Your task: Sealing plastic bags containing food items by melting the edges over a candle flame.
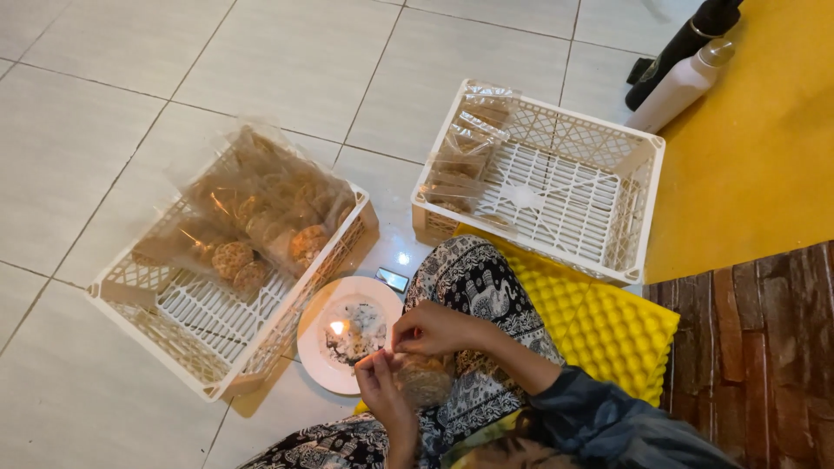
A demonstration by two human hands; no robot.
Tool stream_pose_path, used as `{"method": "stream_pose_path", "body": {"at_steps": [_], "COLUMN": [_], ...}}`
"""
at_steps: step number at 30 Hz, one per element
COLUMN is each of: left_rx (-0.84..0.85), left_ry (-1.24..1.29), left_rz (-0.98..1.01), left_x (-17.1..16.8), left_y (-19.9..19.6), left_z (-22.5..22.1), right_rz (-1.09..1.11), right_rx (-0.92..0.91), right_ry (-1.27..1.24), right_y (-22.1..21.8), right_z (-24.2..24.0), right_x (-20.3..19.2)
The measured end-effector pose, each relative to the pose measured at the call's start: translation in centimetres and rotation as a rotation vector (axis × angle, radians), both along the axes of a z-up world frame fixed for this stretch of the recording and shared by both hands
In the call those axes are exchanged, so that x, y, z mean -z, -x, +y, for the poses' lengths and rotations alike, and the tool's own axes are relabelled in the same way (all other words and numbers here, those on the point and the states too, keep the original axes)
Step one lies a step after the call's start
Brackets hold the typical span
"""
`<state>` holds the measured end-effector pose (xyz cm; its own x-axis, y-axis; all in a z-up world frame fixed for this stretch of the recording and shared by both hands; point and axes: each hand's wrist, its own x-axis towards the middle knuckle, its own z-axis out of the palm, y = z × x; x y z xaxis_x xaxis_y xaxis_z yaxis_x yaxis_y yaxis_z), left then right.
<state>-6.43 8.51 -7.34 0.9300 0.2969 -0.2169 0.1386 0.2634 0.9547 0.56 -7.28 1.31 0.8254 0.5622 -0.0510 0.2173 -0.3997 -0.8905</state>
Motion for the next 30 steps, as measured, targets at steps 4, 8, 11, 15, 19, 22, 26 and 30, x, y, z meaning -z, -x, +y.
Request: {"method": "stream_pose_path", "body": {"at_steps": [4,8,11,15,19,22,26,30], "left_rx": [0.023,0.048,0.051,0.039,0.07,0.104,0.15,0.231], "left_ry": [-0.095,-0.04,-0.04,0.043,0.052,-0.044,-0.09,-0.099], "left_rz": [-0.022,0.021,0.129,-0.013,-0.006,-0.028,0.033,0.117], "left_x": [0.6,0.1,-0.6,0.4,1.6,1.1,-0.6,-2.0], "left_y": [0.2,0.2,0.3,0.3,0.0,0.1,0.0,-0.7], "left_z": [0.2,-0.1,-0.3,-0.5,-0.3,-0.3,-0.8,-1.6], "right_rz": [0.066,0.1,0.085,0.093,0.075,0.124,0.118,0.063], "right_rx": [0.035,0.028,0.019,0.034,0.043,0.018,0.064,0.181], "right_ry": [0.025,0.068,0.044,0.125,0.094,0.111,0.146,0.115], "right_y": [0.1,-0.2,-0.2,0.1,0.3,0.8,1.1,1.4], "right_z": [-0.2,-0.2,-0.3,-0.5,-1.1,-1.2,-1.2,-1.8], "right_x": [0.9,0.4,-0.2,1.1,0.5,0.1,-0.4,-0.5]}}
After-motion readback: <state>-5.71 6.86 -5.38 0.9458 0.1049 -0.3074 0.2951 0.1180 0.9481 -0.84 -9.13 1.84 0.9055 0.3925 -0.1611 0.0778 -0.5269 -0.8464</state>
